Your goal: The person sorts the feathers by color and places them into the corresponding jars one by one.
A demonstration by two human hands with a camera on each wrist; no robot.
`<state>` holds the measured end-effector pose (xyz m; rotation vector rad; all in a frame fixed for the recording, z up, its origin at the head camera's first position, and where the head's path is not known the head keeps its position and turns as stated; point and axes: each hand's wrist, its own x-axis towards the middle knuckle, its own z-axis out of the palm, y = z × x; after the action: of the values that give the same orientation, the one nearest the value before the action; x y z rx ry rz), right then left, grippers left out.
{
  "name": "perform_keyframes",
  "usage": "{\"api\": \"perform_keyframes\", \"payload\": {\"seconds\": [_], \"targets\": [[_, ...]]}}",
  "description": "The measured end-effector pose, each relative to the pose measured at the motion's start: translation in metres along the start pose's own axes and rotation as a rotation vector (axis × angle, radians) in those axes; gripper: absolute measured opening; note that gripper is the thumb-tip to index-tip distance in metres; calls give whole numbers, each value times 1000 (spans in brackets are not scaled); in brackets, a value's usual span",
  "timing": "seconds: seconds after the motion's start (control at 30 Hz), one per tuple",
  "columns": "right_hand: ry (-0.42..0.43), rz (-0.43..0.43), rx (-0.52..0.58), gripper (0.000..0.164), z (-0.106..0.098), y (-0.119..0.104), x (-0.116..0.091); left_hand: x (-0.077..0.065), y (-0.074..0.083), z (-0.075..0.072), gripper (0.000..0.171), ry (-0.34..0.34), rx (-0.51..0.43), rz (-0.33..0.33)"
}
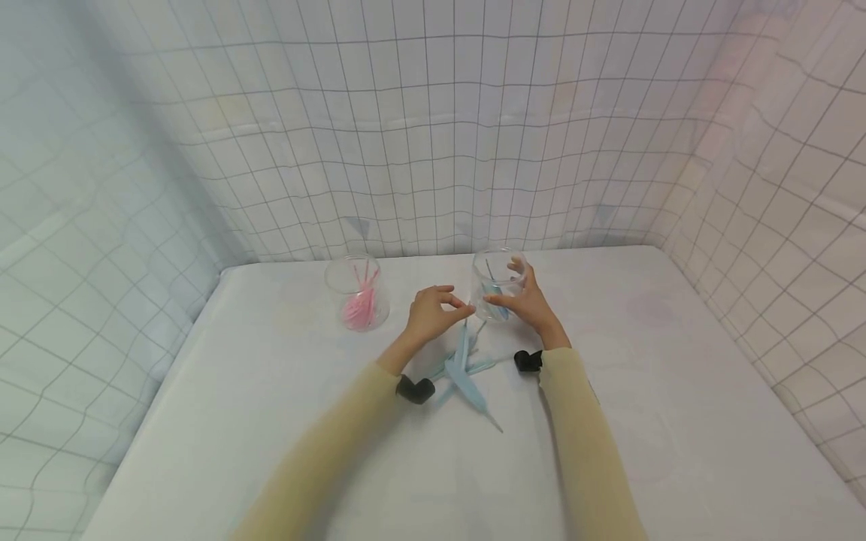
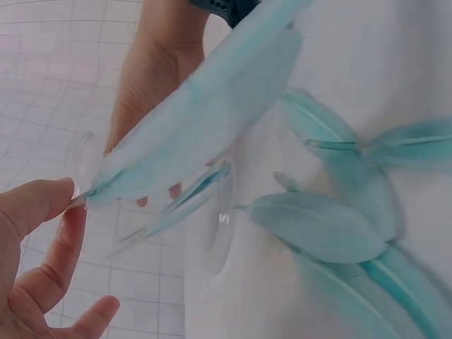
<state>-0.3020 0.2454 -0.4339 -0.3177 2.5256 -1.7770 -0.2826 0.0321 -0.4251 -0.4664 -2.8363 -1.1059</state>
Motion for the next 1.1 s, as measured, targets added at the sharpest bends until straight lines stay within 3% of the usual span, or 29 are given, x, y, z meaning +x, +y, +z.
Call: {"api": "perform_keyframes", "payload": {"seconds": [0.33,0.73,0.97,1.1], "targets": [[2,7,10,94,0,0,1,14,13,-19,28,203,-192,68],[6,15,7,94,-2,4,2,50,43,-27,30,393,-599,161],[7,11,4,94,-1,4,4,73,48,-27,33,437,-848,96],[7,12,13,93,0,4,3,79,43,-19,37,419,-886,-4]]}}
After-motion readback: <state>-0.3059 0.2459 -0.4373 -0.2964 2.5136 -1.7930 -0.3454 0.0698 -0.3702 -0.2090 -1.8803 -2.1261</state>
